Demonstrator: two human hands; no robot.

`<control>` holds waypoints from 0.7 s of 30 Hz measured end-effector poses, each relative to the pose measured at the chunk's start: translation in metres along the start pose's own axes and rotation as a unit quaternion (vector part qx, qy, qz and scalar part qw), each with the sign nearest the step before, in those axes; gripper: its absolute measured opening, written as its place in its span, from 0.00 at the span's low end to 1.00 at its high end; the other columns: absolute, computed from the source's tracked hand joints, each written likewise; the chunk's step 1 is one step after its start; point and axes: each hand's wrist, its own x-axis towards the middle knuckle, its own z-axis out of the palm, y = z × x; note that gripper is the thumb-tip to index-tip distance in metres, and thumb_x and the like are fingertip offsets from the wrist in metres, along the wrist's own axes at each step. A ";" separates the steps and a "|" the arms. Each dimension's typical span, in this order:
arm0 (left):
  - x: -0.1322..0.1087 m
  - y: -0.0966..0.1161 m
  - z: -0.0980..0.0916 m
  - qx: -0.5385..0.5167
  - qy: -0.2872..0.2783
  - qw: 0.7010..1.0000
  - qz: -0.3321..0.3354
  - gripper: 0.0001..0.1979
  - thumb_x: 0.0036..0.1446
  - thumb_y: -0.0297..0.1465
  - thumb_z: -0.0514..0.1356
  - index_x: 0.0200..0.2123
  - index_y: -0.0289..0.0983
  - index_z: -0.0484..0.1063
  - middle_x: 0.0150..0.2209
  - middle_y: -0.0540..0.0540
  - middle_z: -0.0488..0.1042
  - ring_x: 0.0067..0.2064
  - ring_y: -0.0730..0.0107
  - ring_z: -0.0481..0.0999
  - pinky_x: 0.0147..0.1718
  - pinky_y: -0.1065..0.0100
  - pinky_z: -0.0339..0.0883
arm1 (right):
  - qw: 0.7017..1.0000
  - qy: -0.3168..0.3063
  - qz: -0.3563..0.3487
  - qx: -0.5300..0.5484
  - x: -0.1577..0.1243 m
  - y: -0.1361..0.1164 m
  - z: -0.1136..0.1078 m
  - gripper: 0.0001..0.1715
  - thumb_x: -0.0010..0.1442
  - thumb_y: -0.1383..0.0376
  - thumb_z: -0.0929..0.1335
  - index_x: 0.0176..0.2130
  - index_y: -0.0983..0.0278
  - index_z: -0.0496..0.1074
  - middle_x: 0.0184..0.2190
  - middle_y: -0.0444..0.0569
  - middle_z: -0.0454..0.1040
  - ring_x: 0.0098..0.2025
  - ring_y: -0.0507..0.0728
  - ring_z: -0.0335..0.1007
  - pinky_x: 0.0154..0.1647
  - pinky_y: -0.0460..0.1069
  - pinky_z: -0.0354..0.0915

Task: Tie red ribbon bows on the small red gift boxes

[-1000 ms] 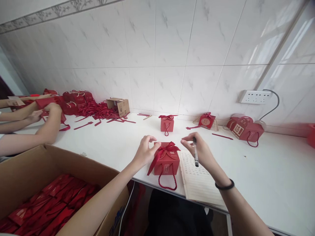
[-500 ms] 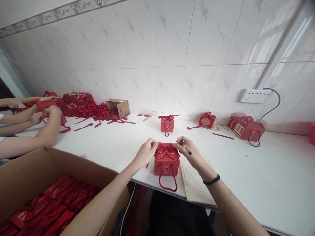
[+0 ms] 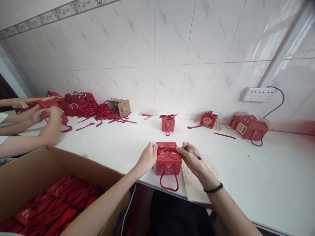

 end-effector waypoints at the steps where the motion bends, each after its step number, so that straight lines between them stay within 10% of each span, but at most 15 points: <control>1: 0.000 0.001 0.000 0.002 -0.002 1.000 -0.003 0.11 0.60 0.35 0.43 0.25 0.41 0.55 0.26 0.47 0.68 0.31 0.63 0.70 0.32 0.64 0.62 | 1.000 0.004 0.005 0.014 0.000 0.002 -0.001 0.28 0.39 0.57 0.76 0.27 0.61 0.55 0.20 0.37 0.56 0.23 0.49 0.55 0.26 0.45 0.54; 8: 0.003 -0.005 -0.017 -0.018 -0.032 0.999 0.013 0.14 0.60 0.41 0.43 0.29 0.39 0.59 0.31 0.46 0.69 0.36 0.64 0.71 0.39 0.62 0.64 | 0.967 0.021 -0.070 -0.245 -0.008 -0.014 -0.018 0.25 0.51 0.45 0.68 0.25 0.63 0.61 0.23 0.44 0.66 0.27 0.53 0.62 0.29 0.48 0.58; 11: 0.003 0.003 -0.029 0.019 -0.010 0.988 0.151 0.14 0.58 0.42 0.47 0.37 0.38 0.63 0.43 0.42 0.68 0.48 0.62 0.67 0.50 0.59 0.60 | 0.944 0.089 -0.056 -0.313 -0.017 -0.022 -0.042 0.28 0.56 0.41 0.60 0.28 0.63 0.64 0.29 0.51 0.74 0.28 0.56 0.65 0.28 0.48 0.59; 14: 0.003 0.020 -0.032 0.099 -0.136 0.947 0.274 0.24 0.50 0.46 0.58 0.48 0.41 0.64 0.54 0.41 0.62 0.59 0.54 0.57 0.56 0.54 0.52 | 0.904 0.129 -0.060 -0.403 -0.030 -0.023 -0.067 0.30 0.59 0.41 0.55 0.32 0.62 0.64 0.31 0.53 0.76 0.23 0.55 0.64 0.25 0.49 0.59; 17: 0.008 0.028 -0.026 0.153 -0.248 0.916 0.275 0.36 0.41 0.44 0.65 0.55 0.45 0.62 0.59 0.40 0.57 0.61 0.45 0.54 0.56 0.48 0.50 | 0.865 0.100 -0.078 -0.485 -0.046 -0.016 -0.084 0.28 0.60 0.42 0.55 0.32 0.62 0.64 0.33 0.53 0.76 0.31 0.60 0.70 0.33 0.52 0.63; 21: 0.014 0.018 -0.031 0.057 -0.231 0.945 0.224 0.32 0.43 0.39 0.64 0.55 0.44 0.64 0.59 0.41 0.60 0.59 0.47 0.57 0.57 0.51 0.51 | 0.862 0.049 -0.060 -0.501 -0.062 -0.001 -0.097 0.22 0.61 0.46 0.57 0.36 0.60 0.65 0.41 0.53 0.74 0.44 0.64 0.70 0.41 0.54 0.64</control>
